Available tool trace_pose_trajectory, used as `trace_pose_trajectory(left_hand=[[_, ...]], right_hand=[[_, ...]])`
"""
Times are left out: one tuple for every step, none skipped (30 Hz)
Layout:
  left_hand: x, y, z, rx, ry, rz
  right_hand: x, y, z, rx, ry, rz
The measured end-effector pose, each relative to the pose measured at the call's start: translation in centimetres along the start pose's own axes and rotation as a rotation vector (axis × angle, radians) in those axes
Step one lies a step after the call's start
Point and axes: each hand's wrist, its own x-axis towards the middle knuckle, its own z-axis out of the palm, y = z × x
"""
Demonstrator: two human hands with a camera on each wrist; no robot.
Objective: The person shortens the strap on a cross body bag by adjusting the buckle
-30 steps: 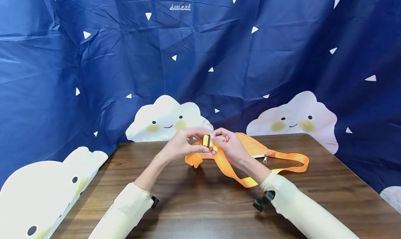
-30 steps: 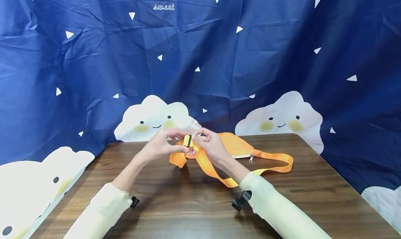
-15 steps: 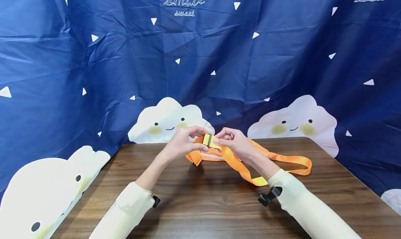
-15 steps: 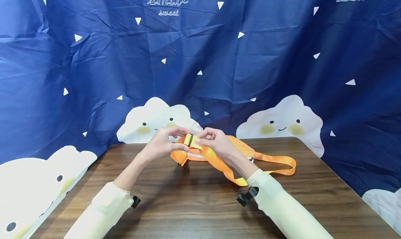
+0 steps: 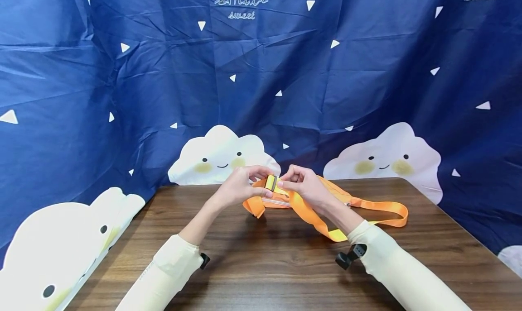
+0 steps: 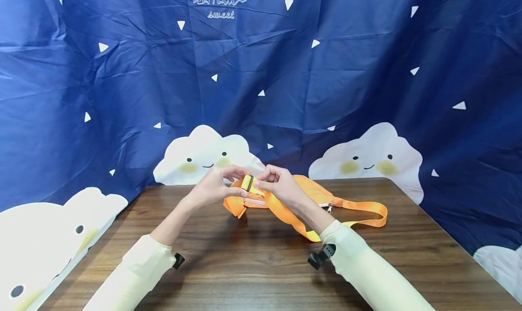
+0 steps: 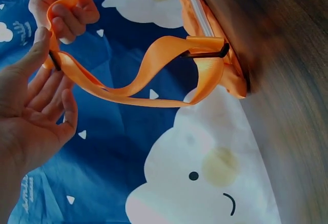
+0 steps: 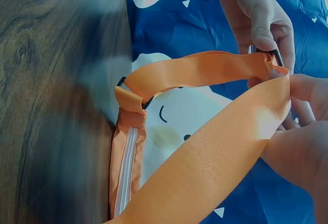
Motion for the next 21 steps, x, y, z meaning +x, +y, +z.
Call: trace_pose_trajectory(left_hand=[[0.0, 0.0, 0.0, -0.007, -0.001, 0.000], [0.0, 0.0, 0.1, -0.013, -0.001, 0.003], [-0.1, -0.1, 0.1, -0.021, -0.002, 0.009], [-0.1, -0.1, 0.2, -0.030, -0.004, 0.015], [-0.1, -0.1, 0.3, -0.036, -0.006, 0.019], [-0.2, -0.2, 0.4, -0.042, -0.009, 0.022], [-0.3, -0.2, 0.4, -0.052, -0.012, 0.022], [-0.4, -0.2, 0.4, -0.063, -0.014, 0.022], [-0.6, -0.2, 0.4, -0.077, -0.019, 0.017], [-0.7, -0.2, 0.3, -0.085, -0.023, 0.011], [-0.9, -0.3, 0.3, -0.090, -0.025, 0.005], [-1.0, -0.2, 0.2, -0.094, -0.027, -0.001], [-1.1, -0.2, 0.2, -0.099, -0.028, -0.005], [-1.1, -0.2, 0.1, -0.101, -0.030, -0.004], [-1.1, -0.2, 0.1, -0.098, -0.031, 0.004], [-1.1, -0.2, 0.0, -0.095, -0.032, 0.014], [-1.0, -0.2, 0.0, -0.092, -0.032, 0.028], [-0.9, -0.2, 0.0, -0.085, -0.030, 0.042], [-0.8, -0.2, 0.0, -0.077, -0.028, 0.058], [-0.7, -0.2, 0.1, -0.067, -0.025, 0.073], [-0.6, -0.2, 0.1, -0.058, -0.023, 0.085]], right_hand=[[0.0, 0.0, 0.0, 0.006, -0.002, 0.001], [0.1, 0.1, 0.1, 0.012, -0.005, 0.005], [0.1, 0.1, 0.2, 0.017, -0.005, 0.009], [0.1, 0.1, 0.2, 0.024, -0.004, 0.014], [0.0, 0.2, 0.3, 0.026, 0.000, 0.021], [0.0, 0.2, 0.4, 0.029, 0.005, 0.032], [0.0, 0.2, 0.6, 0.030, 0.012, 0.042], [-0.1, 0.3, 0.7, 0.030, 0.019, 0.052], [-0.1, 0.3, 0.9, 0.029, 0.024, 0.061], [-0.1, 0.4, 1.0, 0.031, 0.028, 0.072], [-0.1, 0.5, 1.1, 0.031, 0.029, 0.080], [0.0, 0.5, 1.3, 0.036, 0.026, 0.090], [0.0, 0.6, 1.3, 0.039, 0.021, 0.098], [0.1, 0.7, 1.3, 0.045, 0.015, 0.106], [0.1, 0.7, 1.3, 0.048, 0.010, 0.113], [0.1, 0.7, 1.2, 0.051, 0.006, 0.119], [0.1, 0.6, 1.1, 0.045, 0.002, 0.124], [0.1, 0.5, 0.9, 0.034, 0.002, 0.128], [0.0, 0.5, 0.7, 0.023, 0.001, 0.132], [0.0, 0.4, 0.4, 0.005, 0.001, 0.137], [-0.1, 0.3, 0.2, -0.013, 0.002, 0.149]])
